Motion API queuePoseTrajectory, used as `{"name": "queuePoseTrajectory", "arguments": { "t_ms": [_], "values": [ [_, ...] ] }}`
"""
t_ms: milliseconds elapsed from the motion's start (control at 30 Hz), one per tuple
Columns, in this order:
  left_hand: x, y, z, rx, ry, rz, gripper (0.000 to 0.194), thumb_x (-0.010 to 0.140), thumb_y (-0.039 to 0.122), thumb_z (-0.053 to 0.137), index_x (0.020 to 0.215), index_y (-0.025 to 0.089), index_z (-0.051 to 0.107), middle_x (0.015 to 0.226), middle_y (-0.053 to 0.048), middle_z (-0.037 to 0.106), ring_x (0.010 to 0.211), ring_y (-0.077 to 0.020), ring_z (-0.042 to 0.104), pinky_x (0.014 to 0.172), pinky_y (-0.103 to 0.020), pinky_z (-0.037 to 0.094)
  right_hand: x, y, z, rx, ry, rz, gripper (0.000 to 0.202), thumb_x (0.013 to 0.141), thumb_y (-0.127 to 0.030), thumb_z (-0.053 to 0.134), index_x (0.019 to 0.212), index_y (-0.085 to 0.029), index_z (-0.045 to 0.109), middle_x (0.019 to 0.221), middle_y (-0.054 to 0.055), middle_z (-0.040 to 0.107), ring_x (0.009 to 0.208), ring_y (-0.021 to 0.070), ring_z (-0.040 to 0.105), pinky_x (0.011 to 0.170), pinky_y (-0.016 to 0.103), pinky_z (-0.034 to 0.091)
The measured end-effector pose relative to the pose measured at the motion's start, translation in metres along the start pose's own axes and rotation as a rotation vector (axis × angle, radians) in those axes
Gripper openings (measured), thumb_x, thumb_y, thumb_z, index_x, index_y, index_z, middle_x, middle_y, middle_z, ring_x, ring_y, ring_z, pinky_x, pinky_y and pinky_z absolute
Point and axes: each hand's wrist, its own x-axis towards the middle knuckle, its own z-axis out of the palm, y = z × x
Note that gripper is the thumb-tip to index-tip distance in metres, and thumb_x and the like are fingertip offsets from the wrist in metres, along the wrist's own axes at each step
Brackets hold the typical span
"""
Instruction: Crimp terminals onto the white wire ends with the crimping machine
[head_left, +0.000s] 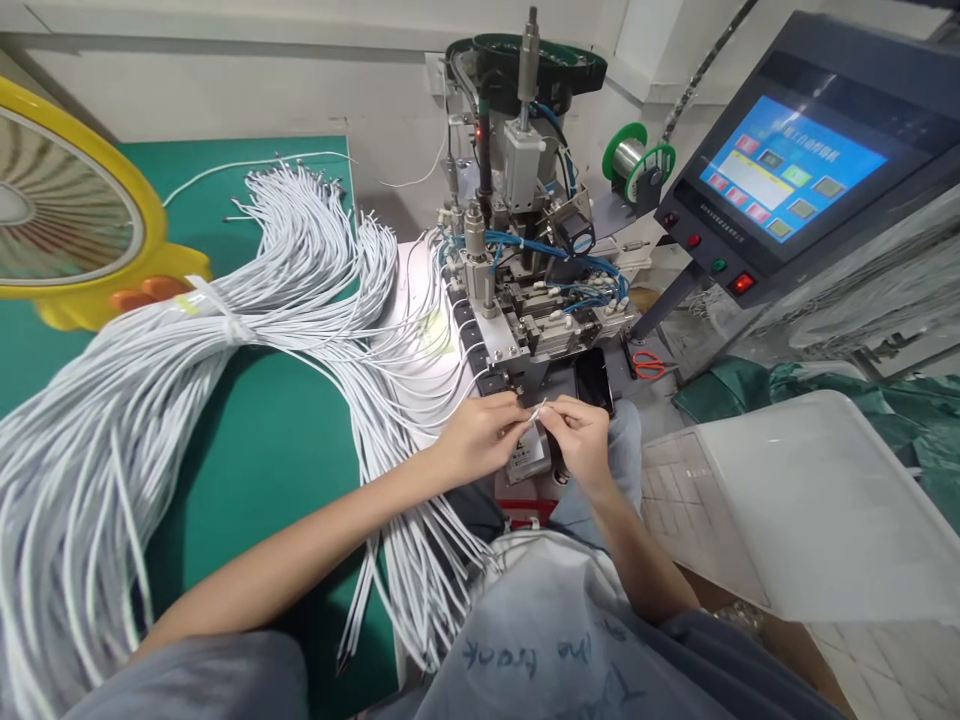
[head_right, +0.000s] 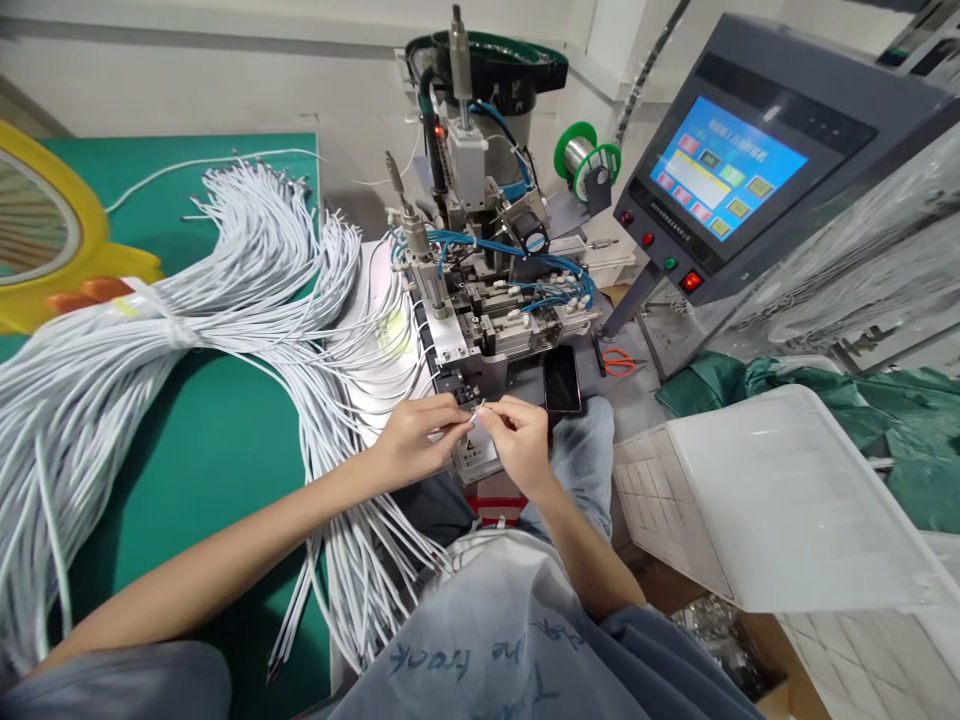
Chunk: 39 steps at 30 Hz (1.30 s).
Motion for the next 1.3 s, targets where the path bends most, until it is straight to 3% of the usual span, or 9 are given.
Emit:
{"name": "queuePoseTrajectory", "arguments": {
  "t_ms": [133,300,367,467,567,700,900,1133,1300],
  "values": [
    [0.000,-0.003,-0.002,0.275,-0.037,0.084,0.027,0.090,0.015,0.037,0.080,0.013,0.062,0.065,-0.002,0.052,0.054,-0.0105,0.047,0.048,-0.023,0.035,-0.004,-0.001,0.005,-0.273,0.087,-0.155,0.028,0.083,-0.025,0.052,0.058,-0.018,0.062,0.052,-0.003,0.035,0.049,0.0099,0.033,0.050,0.026,0.030],
    [0.002,-0.009,-0.008,0.513,-0.087,0.321,0.026,0.085,0.006,0.038,0.078,0.011,0.062,0.068,-0.004,0.054,0.058,-0.0137,0.047,0.051,-0.026,0.035,0.012,0.002,-0.006,-0.204,-0.137,-0.109,0.030,0.080,-0.021,0.053,0.050,-0.018,0.051,0.050,-0.005,0.031,0.047,0.0086,0.032,0.047,0.025,0.027],
    [0.002,-0.008,-0.006,0.446,-0.078,0.216,0.023,0.084,0.008,0.041,0.078,0.012,0.063,0.067,-0.003,0.054,0.056,-0.0131,0.047,0.049,-0.025,0.033,0.015,0.005,-0.006,-0.144,-0.154,-0.103,0.029,0.080,-0.022,0.053,0.051,-0.017,0.052,0.050,-0.005,0.032,0.047,0.0084,0.033,0.047,0.025,0.026],
    [0.000,-0.004,0.000,0.194,-0.069,-0.053,0.019,0.085,0.014,0.047,0.078,0.013,0.064,0.066,-0.001,0.055,0.056,-0.0107,0.050,0.050,-0.022,0.035,0.011,0.008,0.003,-0.111,-0.046,-0.129,0.028,0.081,-0.022,0.053,0.053,-0.017,0.055,0.050,-0.005,0.032,0.047,0.0086,0.032,0.047,0.025,0.026],
    [-0.001,-0.003,0.004,-0.017,-0.088,-0.181,0.018,0.086,0.016,0.049,0.081,0.014,0.066,0.066,-0.001,0.055,0.060,-0.0100,0.053,0.056,-0.020,0.039,0.006,0.013,0.012,-0.078,0.060,-0.141,0.025,0.082,-0.023,0.053,0.058,-0.016,0.059,0.051,-0.005,0.033,0.048,0.0090,0.033,0.048,0.025,0.027],
    [0.004,-0.014,0.001,-0.011,-0.231,-0.141,0.022,0.088,0.016,0.045,0.083,0.014,0.066,0.071,-0.002,0.056,0.065,-0.0112,0.055,0.058,-0.020,0.040,0.011,0.029,0.011,-0.081,0.007,-0.051,0.025,0.081,-0.027,0.054,0.059,-0.016,0.061,0.053,-0.004,0.039,0.050,0.0098,0.037,0.050,0.025,0.031],
    [0.010,-0.035,-0.002,0.355,-0.440,-0.181,0.026,0.088,0.012,0.037,0.083,0.011,0.063,0.078,-0.005,0.057,0.054,-0.0096,0.051,0.050,-0.021,0.036,0.032,0.063,0.003,0.019,-0.145,0.181,0.022,0.078,-0.030,0.051,0.075,-0.016,0.067,0.076,0.004,0.065,0.072,0.0165,0.058,0.068,0.028,0.044],
    [0.007,-0.039,0.002,0.399,-0.470,-0.172,0.025,0.090,0.013,0.036,0.088,0.013,0.061,0.082,-0.004,0.056,0.057,-0.0106,0.055,0.050,-0.022,0.039,0.044,0.076,0.018,0.161,-0.168,0.332,0.018,0.068,-0.035,0.059,0.066,-0.017,0.062,0.059,0.000,0.058,0.056,0.0138,0.052,0.057,0.027,0.042],
    [0.003,-0.044,0.007,0.416,-0.428,-0.138,0.030,0.089,0.011,0.037,0.111,0.016,0.058,0.083,-0.003,0.057,0.060,-0.0123,0.057,0.049,-0.022,0.039,0.046,0.075,0.020,0.197,-0.191,0.379,0.017,0.065,-0.035,0.059,0.063,-0.018,0.059,0.056,-0.002,0.055,0.052,0.0120,0.049,0.055,0.026,0.041]
  ]
}}
